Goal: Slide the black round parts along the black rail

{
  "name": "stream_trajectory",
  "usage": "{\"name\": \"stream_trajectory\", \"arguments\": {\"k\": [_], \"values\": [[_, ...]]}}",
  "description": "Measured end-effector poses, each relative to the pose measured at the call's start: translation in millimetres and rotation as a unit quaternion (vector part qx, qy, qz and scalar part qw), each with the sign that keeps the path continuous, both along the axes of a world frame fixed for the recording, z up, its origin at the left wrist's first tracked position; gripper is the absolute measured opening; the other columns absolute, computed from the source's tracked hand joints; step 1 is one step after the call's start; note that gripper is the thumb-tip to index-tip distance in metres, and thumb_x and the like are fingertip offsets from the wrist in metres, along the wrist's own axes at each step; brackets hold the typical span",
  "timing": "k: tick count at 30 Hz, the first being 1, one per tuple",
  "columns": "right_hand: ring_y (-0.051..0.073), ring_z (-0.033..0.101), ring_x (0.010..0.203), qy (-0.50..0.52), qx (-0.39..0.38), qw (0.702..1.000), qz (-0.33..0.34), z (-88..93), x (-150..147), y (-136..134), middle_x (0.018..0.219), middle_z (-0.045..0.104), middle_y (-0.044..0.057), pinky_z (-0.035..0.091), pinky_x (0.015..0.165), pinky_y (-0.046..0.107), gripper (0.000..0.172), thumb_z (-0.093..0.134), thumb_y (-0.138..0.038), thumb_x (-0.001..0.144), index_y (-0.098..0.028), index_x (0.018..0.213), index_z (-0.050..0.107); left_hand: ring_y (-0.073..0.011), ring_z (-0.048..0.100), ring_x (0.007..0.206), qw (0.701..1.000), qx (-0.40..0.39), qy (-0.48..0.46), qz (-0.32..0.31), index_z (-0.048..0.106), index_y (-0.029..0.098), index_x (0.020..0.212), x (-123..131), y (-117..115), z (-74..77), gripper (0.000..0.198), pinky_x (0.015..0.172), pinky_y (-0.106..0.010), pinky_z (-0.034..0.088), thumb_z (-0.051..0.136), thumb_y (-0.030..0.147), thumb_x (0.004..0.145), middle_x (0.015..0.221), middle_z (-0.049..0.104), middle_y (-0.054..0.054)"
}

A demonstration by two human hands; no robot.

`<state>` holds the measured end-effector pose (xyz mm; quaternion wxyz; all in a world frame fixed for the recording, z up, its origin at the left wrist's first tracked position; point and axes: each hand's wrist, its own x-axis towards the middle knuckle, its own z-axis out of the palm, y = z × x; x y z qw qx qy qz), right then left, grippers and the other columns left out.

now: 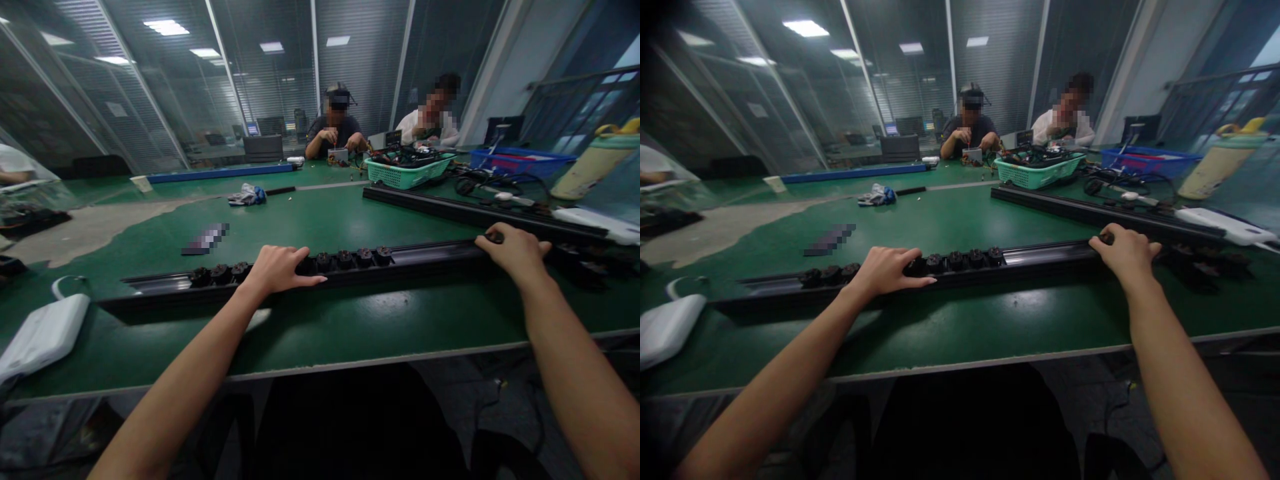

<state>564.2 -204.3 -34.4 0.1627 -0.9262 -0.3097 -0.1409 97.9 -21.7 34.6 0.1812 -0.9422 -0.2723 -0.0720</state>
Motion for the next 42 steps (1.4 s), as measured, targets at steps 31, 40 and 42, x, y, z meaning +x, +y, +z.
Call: {"name": "stream_trajectory", "arguments": {"k": [31,40,42], "values": [[0.026,0.053,0.08,0.042,0.011,0.996,0.077,1.4,30.3,-6.7,0.085,0.064,0.006,0.032,0.082,0.046,0.033,0.05,-0.055,0.073,-0.026,0.086,0.055,-0.023,0.065,0.071,1.0,0.002,0.005,0.002,0.063,0.021,0.099,0.7,0.2,-0.1,0.076,0.056,-0.029,0.022,0.028,0.085,0.077,0.084,0.071,-0.01],[0.028,0.054,0.088,0.033,0.085,0.995,0.025,-2.7,21.0,-8.4,0.084,0.064,0.006,0.029,0.09,0.053,0.034,0.053,-0.054,0.068,-0.025,0.084,0.062,-0.0243,0.064,0.07,1.0,-0.004,0.005,-0.003,0.063,0.021,0.1,0.5,0.5,0.0,0.078,0.055,-0.029,0.021,0.026,0.086,0.077,0.083,0.071,-0.01],[0.029,0.054,0.09,0.032,0.092,0.995,0.013,-3.3,21.2,-8.4,0.085,0.065,0.006,0.027,0.092,0.056,0.034,0.053,-0.054,0.069,-0.026,0.084,0.062,-0.0248,0.064,0.07,1.0,-0.005,0.007,-0.005,0.063,0.021,0.099,0.5,0.3,0.6,0.079,0.055,-0.03,0.021,0.025,0.086,0.077,0.083,0.071,-0.01]]}}
